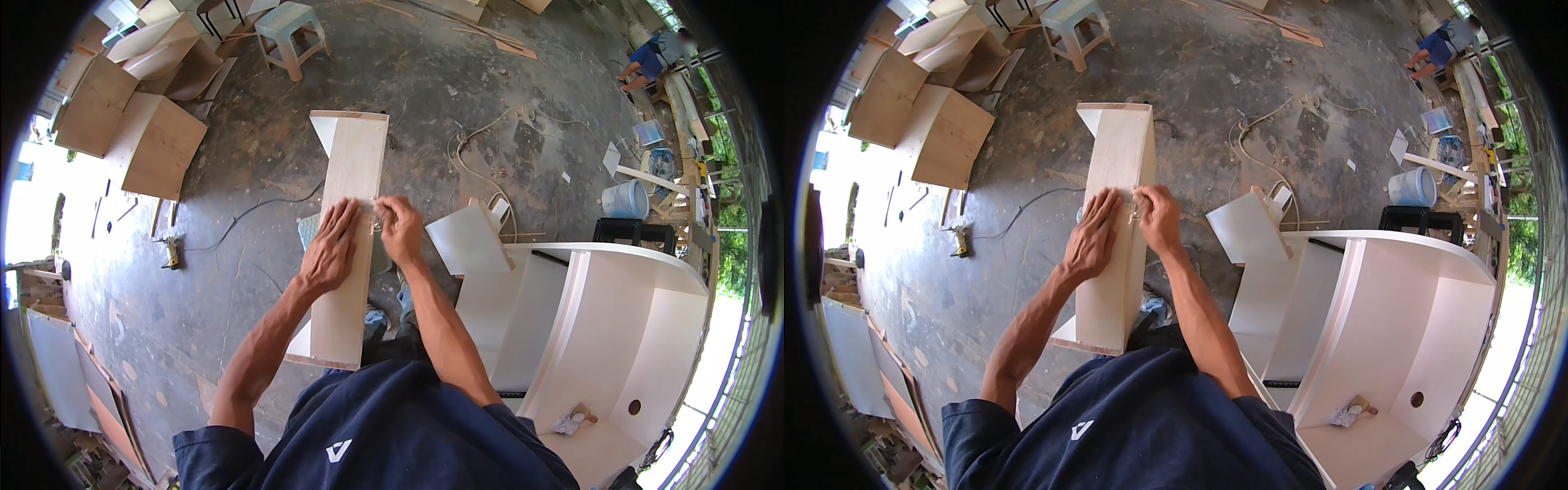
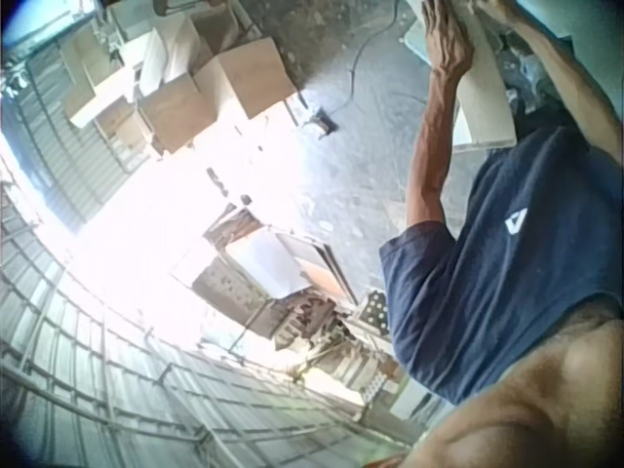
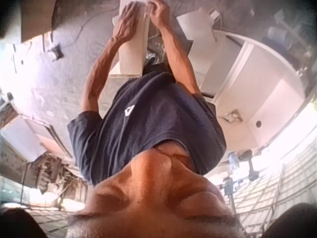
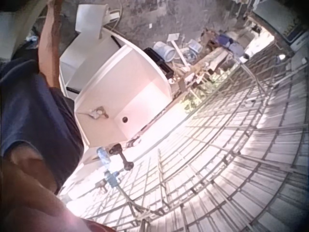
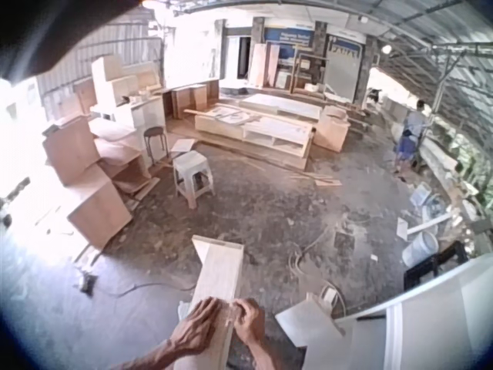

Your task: The person cleans the surfaces of a white cabinet with a cloth and then uses a small metal tool to scrape excess material from a separate wooden panel.

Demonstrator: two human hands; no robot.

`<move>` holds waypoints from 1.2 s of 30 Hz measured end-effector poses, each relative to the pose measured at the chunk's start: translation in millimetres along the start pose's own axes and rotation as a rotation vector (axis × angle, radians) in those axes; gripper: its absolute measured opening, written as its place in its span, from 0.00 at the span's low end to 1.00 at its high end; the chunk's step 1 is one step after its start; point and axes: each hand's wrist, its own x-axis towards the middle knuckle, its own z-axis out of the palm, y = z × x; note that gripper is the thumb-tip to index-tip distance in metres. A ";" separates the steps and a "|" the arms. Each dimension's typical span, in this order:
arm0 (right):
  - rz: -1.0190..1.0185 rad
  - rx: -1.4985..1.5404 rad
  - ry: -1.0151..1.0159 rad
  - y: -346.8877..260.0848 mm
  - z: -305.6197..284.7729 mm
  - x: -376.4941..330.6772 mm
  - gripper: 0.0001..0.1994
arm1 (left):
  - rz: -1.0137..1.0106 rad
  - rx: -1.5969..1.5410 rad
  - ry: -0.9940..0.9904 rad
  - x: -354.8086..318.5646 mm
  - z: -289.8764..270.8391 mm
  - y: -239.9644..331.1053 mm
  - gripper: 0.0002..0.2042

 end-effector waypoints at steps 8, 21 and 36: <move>0.069 0.029 -0.024 -11.6 -4.2 -42.1 0.03 | 0.004 -0.021 -0.020 -35.3 4.2 12.8 0.26; 0.092 0.011 -0.080 -21.7 -8.6 -60.5 0.01 | -0.014 -0.055 -0.060 -62.5 -0.6 23.3 0.26; 0.059 0.038 -0.095 -34.0 -16.2 -81.6 0.01 | 0.004 -0.056 -0.093 -79.9 -1.8 29.5 0.27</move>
